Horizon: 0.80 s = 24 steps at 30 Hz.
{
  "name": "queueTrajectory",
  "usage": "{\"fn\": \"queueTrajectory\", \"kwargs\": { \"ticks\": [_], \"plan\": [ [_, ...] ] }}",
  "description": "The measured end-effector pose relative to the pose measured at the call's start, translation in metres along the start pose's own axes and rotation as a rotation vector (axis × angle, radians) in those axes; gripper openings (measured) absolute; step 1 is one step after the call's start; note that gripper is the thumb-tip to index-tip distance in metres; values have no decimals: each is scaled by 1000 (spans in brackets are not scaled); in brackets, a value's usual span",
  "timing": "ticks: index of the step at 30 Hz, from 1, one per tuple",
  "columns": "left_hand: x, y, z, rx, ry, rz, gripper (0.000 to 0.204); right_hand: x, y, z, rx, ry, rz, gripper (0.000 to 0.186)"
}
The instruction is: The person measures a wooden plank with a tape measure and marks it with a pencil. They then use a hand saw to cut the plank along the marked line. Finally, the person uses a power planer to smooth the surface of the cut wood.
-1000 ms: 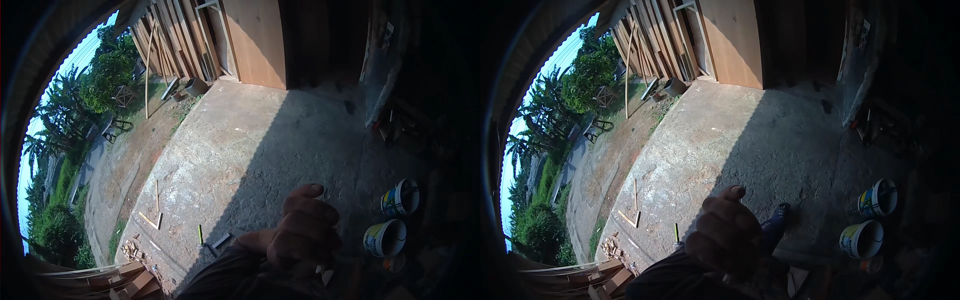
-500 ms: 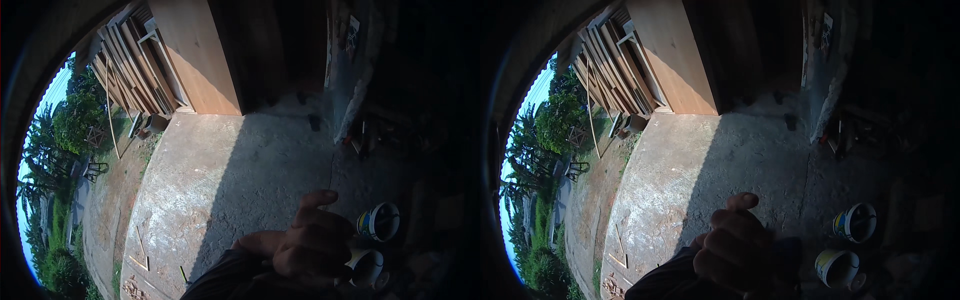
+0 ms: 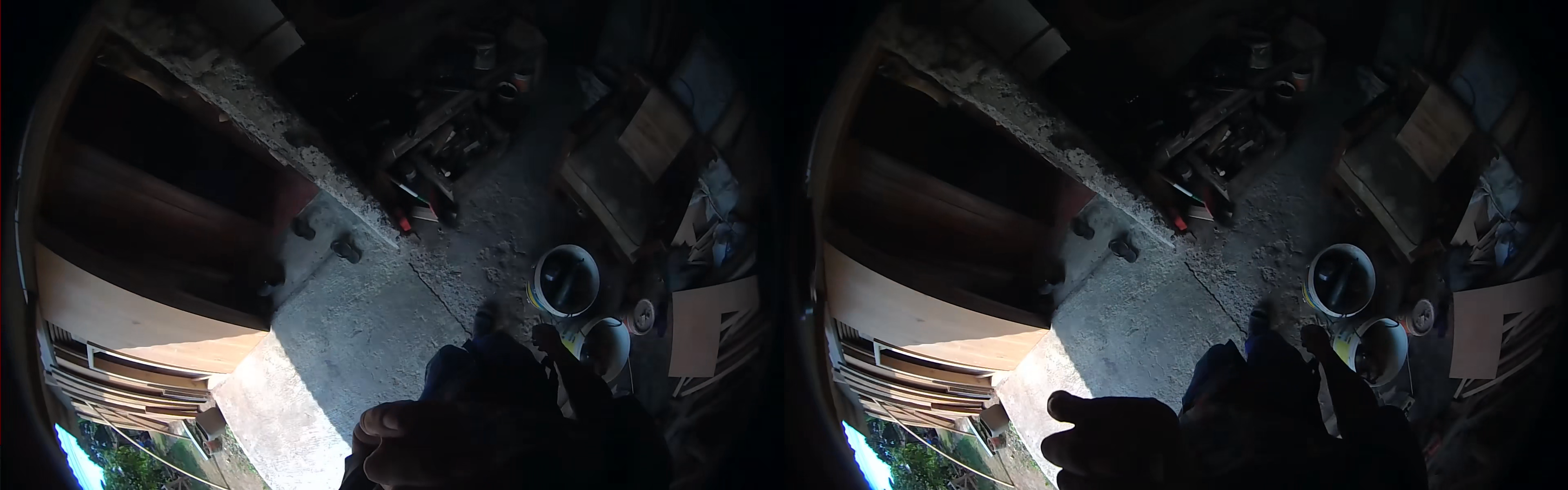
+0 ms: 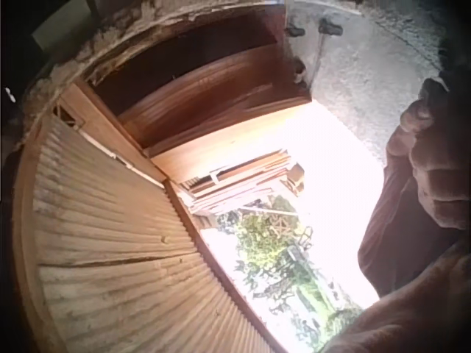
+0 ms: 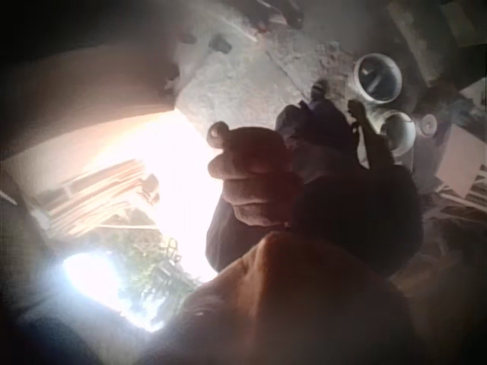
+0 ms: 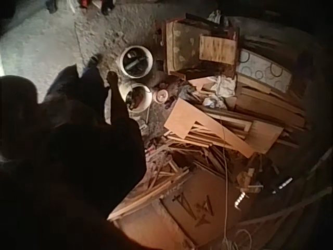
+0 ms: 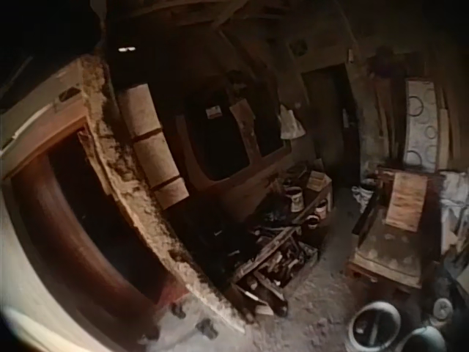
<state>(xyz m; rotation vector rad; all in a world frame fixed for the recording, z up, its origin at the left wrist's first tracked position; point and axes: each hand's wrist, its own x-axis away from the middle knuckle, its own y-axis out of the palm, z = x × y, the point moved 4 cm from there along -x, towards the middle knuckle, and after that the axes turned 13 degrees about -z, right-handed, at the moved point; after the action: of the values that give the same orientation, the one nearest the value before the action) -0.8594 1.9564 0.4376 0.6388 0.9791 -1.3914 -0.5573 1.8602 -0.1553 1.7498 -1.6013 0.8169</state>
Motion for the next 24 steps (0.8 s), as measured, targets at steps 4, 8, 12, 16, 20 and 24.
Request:
{"fn": "queueTrajectory", "kwargs": {
  "ticks": [4,8,12,16,20,24],
  "plan": [
    [-47,31,-72,57,5,21,20,-55,-60,-146,216,-282,41,20],
    [-89,60,-154,21,6,-2,21,-101,-73,-261,195,-312,123,25],
    [-122,80,-234,8,19,-23,22,-153,-84,-309,145,-321,173,28],
    [-166,95,-306,-37,30,-33,23,-205,-108,-335,-65,-182,96,23],
    [-217,116,-367,-42,45,-63,24,-269,-144,-385,203,-314,170,19],
    [-252,146,-452,-150,2,-117,25,-334,-168,-518,-191,-145,149,18]
  ]
}}
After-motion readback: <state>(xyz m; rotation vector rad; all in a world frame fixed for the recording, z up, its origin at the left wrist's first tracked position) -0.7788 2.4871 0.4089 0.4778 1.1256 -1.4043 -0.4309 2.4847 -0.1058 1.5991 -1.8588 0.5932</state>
